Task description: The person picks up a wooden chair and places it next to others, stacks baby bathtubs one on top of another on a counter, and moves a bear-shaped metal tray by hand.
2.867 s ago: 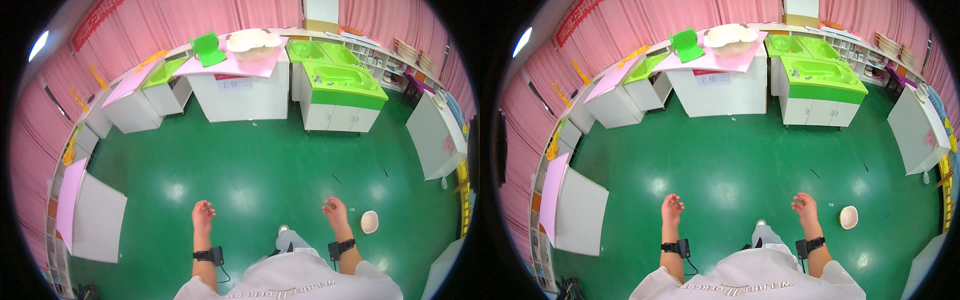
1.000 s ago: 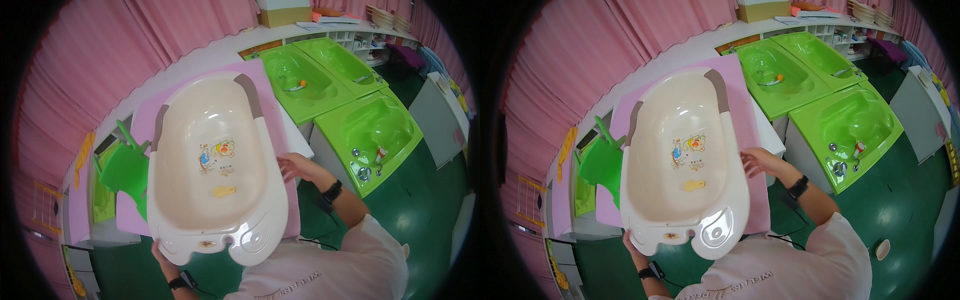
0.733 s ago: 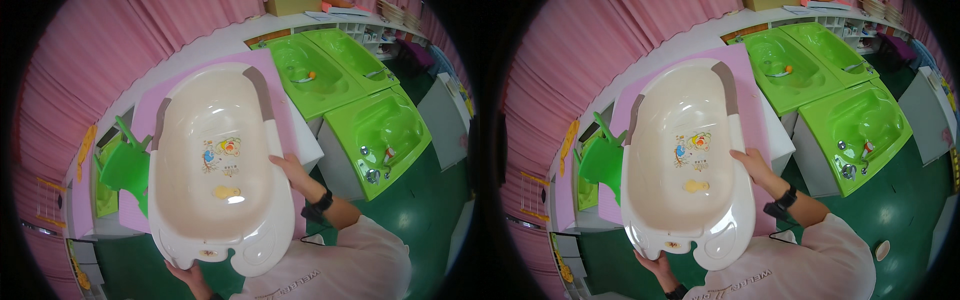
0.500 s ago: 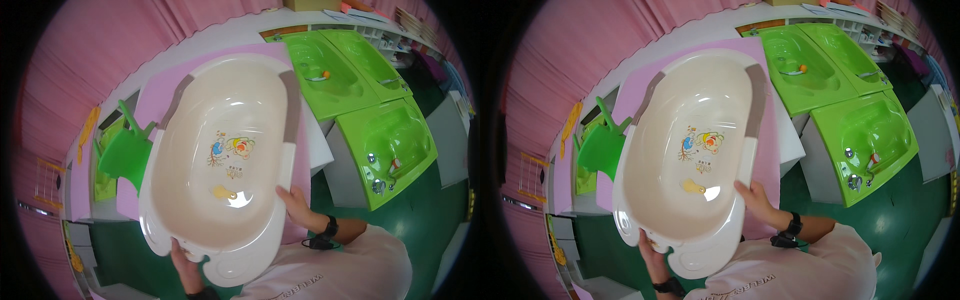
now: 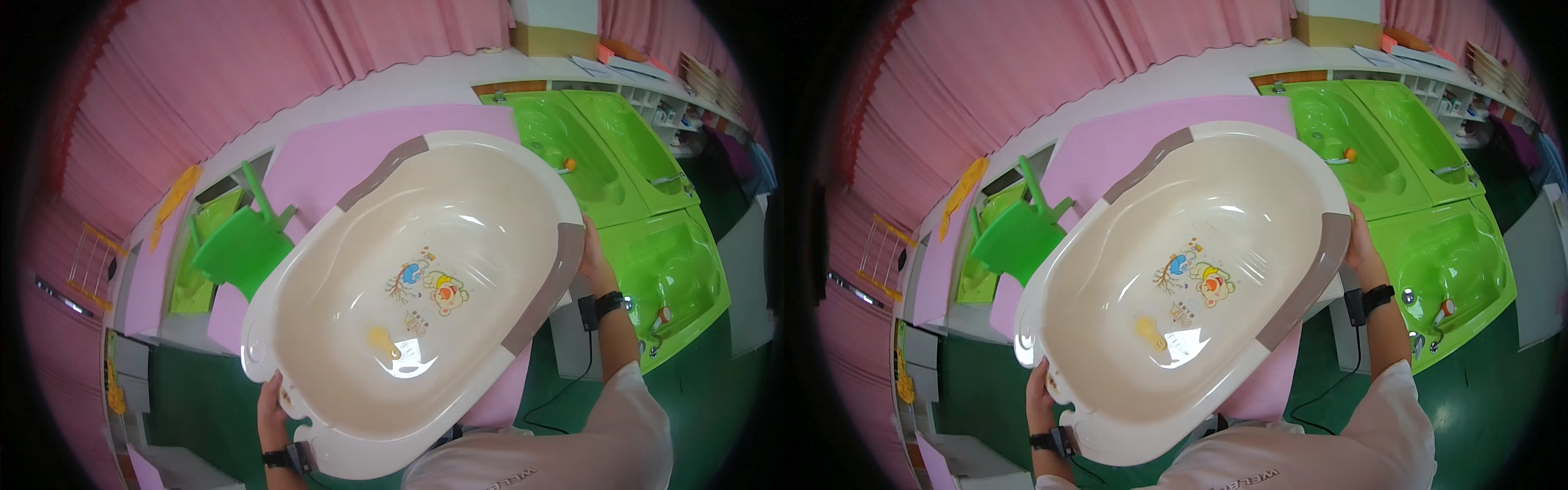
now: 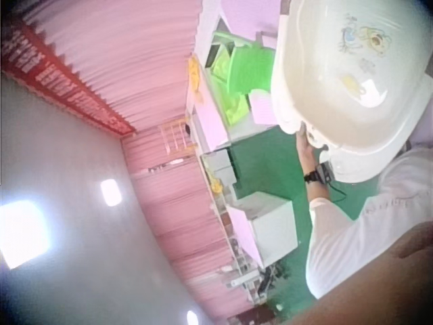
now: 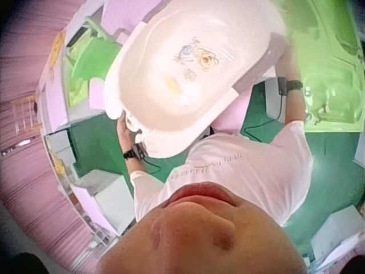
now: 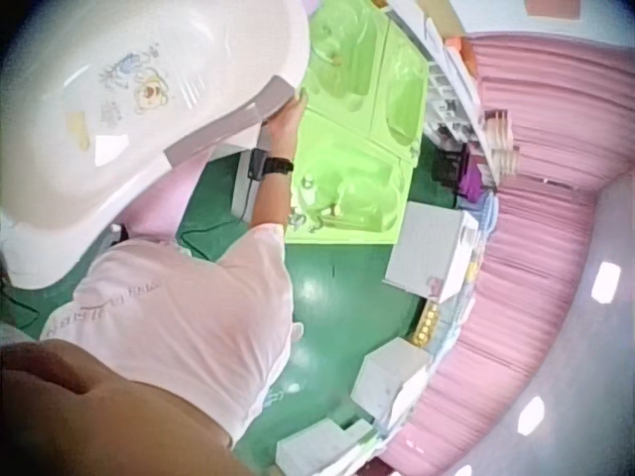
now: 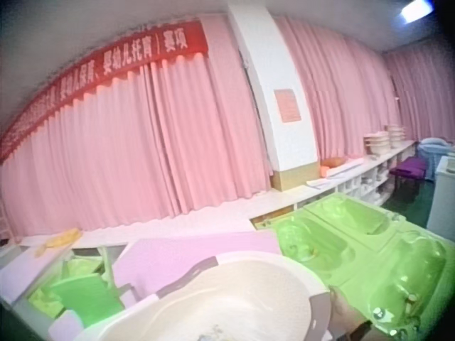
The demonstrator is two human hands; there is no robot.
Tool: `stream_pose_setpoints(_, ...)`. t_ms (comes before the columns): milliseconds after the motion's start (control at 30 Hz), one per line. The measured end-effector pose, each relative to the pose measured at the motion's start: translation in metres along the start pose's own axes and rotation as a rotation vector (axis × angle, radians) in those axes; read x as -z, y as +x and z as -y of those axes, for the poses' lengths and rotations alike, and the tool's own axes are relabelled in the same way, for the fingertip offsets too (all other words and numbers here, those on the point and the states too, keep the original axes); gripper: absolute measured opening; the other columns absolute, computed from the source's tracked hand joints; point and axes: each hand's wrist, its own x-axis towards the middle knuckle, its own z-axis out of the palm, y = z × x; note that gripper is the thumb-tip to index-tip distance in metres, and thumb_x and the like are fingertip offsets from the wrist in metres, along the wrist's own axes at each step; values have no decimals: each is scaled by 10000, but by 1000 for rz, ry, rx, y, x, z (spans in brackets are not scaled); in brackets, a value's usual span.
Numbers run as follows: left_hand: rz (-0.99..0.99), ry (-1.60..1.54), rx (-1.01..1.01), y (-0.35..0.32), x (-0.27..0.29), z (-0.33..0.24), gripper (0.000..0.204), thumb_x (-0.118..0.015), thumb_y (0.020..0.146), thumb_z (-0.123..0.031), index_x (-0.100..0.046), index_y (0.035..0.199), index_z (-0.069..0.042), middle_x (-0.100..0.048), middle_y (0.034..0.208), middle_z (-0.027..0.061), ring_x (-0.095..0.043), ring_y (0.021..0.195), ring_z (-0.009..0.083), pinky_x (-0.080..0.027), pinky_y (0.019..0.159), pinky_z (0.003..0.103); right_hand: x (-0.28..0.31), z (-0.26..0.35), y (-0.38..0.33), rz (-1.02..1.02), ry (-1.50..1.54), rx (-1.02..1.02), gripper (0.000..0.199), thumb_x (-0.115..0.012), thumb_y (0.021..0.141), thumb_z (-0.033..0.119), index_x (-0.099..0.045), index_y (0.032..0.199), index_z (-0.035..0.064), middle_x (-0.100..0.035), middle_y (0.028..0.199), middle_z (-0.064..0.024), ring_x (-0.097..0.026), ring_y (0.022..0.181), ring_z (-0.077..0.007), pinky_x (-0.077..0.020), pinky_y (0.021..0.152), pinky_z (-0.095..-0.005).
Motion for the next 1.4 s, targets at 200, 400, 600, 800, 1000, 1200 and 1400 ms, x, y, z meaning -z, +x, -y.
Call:
stream_pose_setpoints(200, -156, 408, 25, -43, -20, 19, 316, -512, 914, -235, -518, 1146, -20, -616, 980, 68, -606, 755, 183, -509, 524, 312, -8, 7, -31, -42, -119, 108, 271, -614, 815, 203, -589, 994, 2, -646, 884, -106, -625, 806, -225, -514, 749, -352)
stream_pose_setpoints(400, -35, 616, -80, -20, 43, 23, 303, -518, 910, -201, -519, 1120, 17, -620, 935, 66, -601, 766, 154, -489, 535, 286, -11, -56, -110, -132, 34, 225, 236, -627, 802, 161, -593, 971, -1, -644, 878, -115, -626, 806, -220, -525, 724, -348)
stream_pose_setpoints(600, -68, 616, -198, 66, 21, -60, 308, -595, 826, -127, -536, 1067, 55, -605, 895, 97, -586, 740, 159, -447, 580, 260, -46, -110, -183, -322, 153, 349, 290, -608, 806, 134, -561, 1056, -5, -634, 976, -124, -628, 860, -240, -523, 789, -368)
stream_pose_setpoints(800, 52, 579, -316, 213, 71, -72, 391, -536, 811, -284, -531, 1093, -13, -618, 884, 113, -597, 635, 206, -449, 454, 286, -81, -184, -202, -305, 238, 540, 353, -595, 799, 86, -530, 1134, -6, -617, 1048, -137, -608, 948, -265, -489, 872, -400)
stream_pose_setpoints(1000, 409, 648, -143, 281, 53, -96, 395, -522, 820, -280, -520, 1110, -13, -615, 922, 119, -604, 677, 212, -457, 461, 287, -148, -265, -236, -409, 284, 605, 344, -578, 825, 61, -510, 1157, -1, -594, 1097, -137, -598, 988, -260, -479, 893, -416)
stream_pose_setpoints(1200, 651, 673, -35, 358, 44, -145, 398, -507, 829, -276, -509, 1127, -13, -612, 959, 125, -612, 718, 218, -464, 468, 287, -236, -320, -236, -505, 281, 738, 324, -586, 825, 50, -515, 1139, 12, -595, 1083, -121, -595, 980, -244, -480, 882, -414)
stream_pose_setpoints(1400, 864, 687, 78, 470, 25, -228, 402, -493, 838, -272, -498, 1145, -13, -609, 997, 131, -619, 759, 223, -471, 475, 288, -356, -388, -215, -671, 331, 913, 322, -583, 819, 90, -529, 1123, -1, -610, 1061, -124, -602, 957, -245, -486, 869, -407)
